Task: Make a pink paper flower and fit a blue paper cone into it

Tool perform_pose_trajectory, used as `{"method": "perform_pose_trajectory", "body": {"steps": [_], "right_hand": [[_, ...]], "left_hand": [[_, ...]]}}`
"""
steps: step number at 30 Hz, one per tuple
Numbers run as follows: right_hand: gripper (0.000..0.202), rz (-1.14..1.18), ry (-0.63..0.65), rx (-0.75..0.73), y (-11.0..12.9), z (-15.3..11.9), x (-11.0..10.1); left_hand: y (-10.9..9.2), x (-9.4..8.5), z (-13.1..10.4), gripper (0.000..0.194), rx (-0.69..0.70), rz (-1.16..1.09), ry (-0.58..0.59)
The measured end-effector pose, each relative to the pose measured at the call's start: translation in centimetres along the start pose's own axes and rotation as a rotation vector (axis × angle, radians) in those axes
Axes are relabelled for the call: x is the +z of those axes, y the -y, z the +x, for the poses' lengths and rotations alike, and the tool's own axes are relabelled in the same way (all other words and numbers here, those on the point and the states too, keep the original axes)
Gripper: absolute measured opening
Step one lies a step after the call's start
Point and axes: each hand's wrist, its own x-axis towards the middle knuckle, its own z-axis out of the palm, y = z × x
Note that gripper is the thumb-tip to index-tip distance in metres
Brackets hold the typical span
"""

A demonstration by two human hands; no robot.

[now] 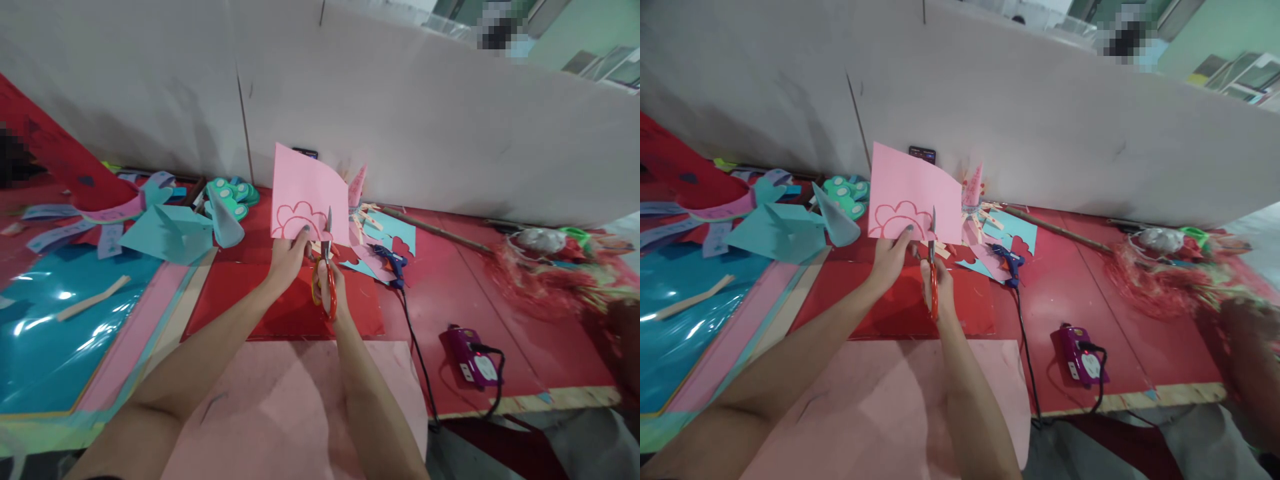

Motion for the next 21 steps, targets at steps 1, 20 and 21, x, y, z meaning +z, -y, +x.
{"method": "perform_pose_trajectory", "body": {"steps": [1, 20, 21], "right_hand": [[0.043, 0.006, -0.002, 0.002, 0.0, 0.0, 0.0], [0.047, 0.039, -0.003, -0.100, -1.1, 0.7, -0.2], [0.046, 0.033, -0.001, -0.097, -1.0, 0.6, -0.2]], "left_hand": [[0.1, 0.0, 0.0, 0.037, -0.002, 0.000, 0.003], [1.5, 0.0, -0.4, 0.038, 0.066, 0.097, 0.136], [1.6, 0.0, -0.4, 0.038, 0.065, 0.108, 0.133]]}}
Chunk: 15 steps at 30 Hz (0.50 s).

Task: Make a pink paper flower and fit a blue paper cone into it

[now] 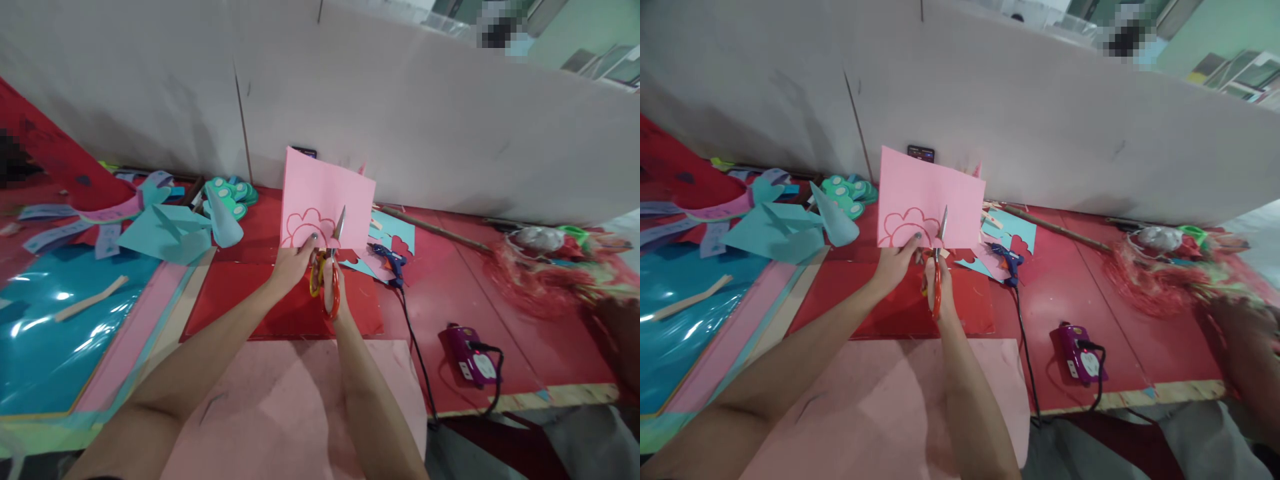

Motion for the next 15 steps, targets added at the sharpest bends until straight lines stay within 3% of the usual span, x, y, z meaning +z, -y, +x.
{"method": "perform_pose_trajectory", "body": {"steps": [15], "right_hand": [[0.042, -0.012, -0.013, -0.006, 0.78, -0.58, 0.19]], "left_hand": [[0.07, 0.12, 0.10, 0.036, 0.012, -0.050, 0.010]]}}
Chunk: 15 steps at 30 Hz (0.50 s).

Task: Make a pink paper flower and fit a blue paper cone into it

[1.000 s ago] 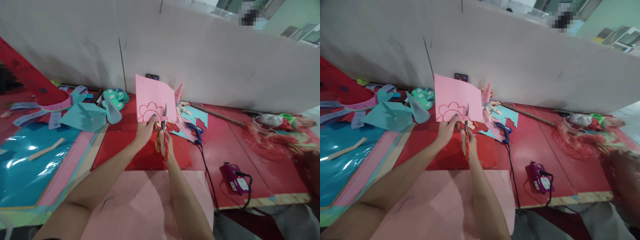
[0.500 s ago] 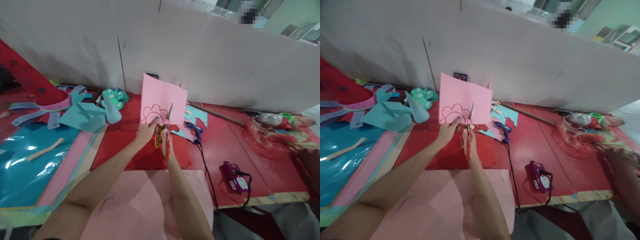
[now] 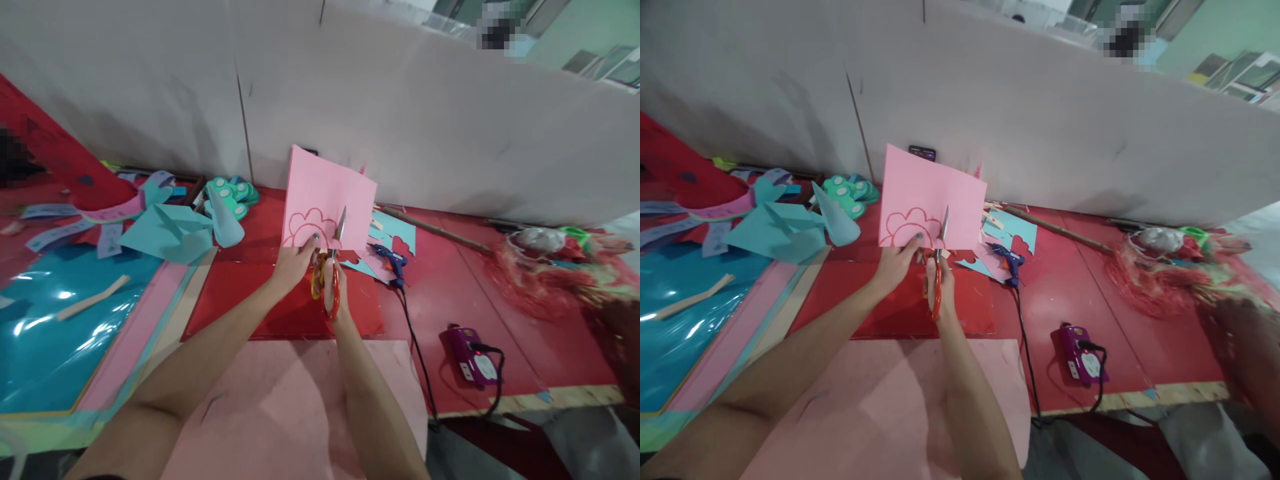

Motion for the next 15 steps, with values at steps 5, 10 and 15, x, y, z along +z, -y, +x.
{"method": "perform_pose_trajectory", "body": {"steps": [5, 10, 15], "right_hand": [[0.043, 0.002, -0.004, 0.025, -0.37, 0.10, -0.11], [0.041, 0.000, -0.023, 0.020, -0.38, 0.13, -0.03], [0.044, 0.000, -0.023, 0.048, 0.02, 0.01, 0.10]], "left_hand": [[-0.22, -0.17, 0.04, 0.040, -0.020, -0.023, 0.004], [-0.51, -0.32, 0.25, 0.036, -0.020, -0.049, -0.017], [-0.44, -0.70, 0.59, 0.038, 0.031, -0.003, -0.022]]}}
